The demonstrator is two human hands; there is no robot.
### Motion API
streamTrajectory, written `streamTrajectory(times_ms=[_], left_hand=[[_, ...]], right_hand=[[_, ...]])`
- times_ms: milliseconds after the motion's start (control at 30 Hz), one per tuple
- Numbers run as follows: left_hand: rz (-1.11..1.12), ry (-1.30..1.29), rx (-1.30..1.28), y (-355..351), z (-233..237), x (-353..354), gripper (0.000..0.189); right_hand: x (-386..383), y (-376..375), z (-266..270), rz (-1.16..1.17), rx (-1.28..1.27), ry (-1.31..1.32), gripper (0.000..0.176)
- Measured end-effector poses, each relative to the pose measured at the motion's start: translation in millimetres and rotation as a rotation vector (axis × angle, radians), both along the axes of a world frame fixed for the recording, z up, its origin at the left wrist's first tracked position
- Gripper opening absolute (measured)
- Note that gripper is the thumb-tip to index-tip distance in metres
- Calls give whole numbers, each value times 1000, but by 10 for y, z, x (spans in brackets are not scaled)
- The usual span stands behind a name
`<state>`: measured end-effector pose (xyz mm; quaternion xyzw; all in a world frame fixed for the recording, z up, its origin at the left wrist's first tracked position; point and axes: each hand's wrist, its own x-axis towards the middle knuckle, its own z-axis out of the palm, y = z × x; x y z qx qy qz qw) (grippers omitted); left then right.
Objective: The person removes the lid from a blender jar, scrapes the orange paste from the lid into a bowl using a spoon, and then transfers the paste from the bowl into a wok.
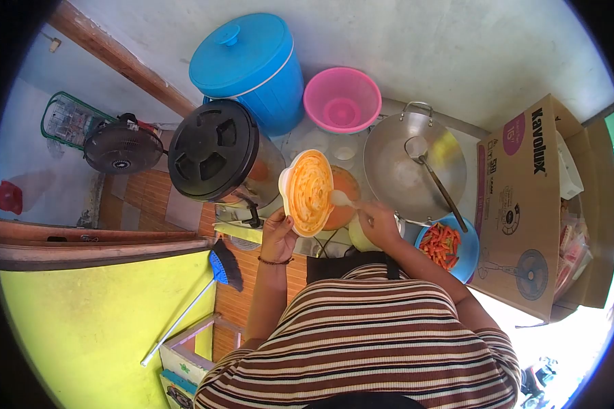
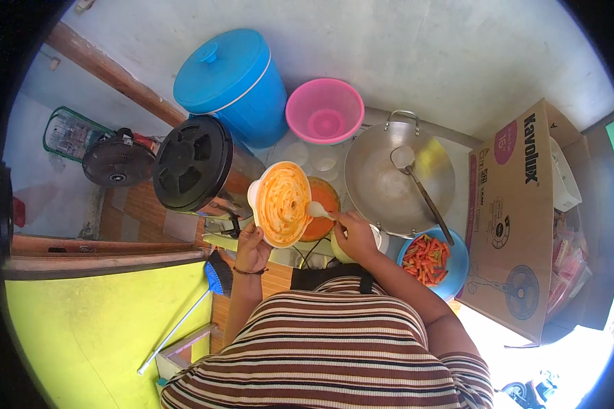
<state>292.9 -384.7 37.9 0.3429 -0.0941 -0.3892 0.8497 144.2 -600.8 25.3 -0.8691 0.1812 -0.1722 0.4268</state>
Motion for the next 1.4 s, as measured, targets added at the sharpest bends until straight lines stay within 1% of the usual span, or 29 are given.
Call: streamTrajectory(times_ms=[100, 200, 400, 600, 800, 900, 1000, 1100, 1200, 1300, 1400], left_hand=[[-8, -10, -13, 2, 0, 5, 38], [-17, -7, -34, 14, -5, 4, 40], [-8, 6, -51, 4, 9, -1, 42], [-27, 24, -58, 5, 23, 14, 42], [-11, 25, -63, 4, -4, 47, 41], [2, 14, -77, -3, 36, 41, 41], [-11, 21, -72, 4, -3, 50, 40], [-1, 33, -66, -13, 1, 39, 40], [-29, 32, -105, 6, -18, 58, 40], [7, 34, -64, -3, -18, 52, 39], [17, 41, -68, -8, -13, 45, 39]], right_hand=[[-13, 7, 20, -21, 35, -35, 27], [18, -23, 60, -97, 23, -19, 27], [19, -32, 64, -91, -39, -27, 28], [10, -31, 89, -73, -7, 3, 27], [-30, -10, 10, 7, -26, 33, 25], [-19, -14, 24, -54, -42, 20, 25], [-2, -17, 70, -61, -28, 5, 26], [-9, 11, 111, -59, 50, 14, 28], [-38, -21, 57, -23, 24, 48, 29], [-26, -28, 33, -56, 58, -5, 29], [-10, -3, 37, -45, 82, 1, 29]])
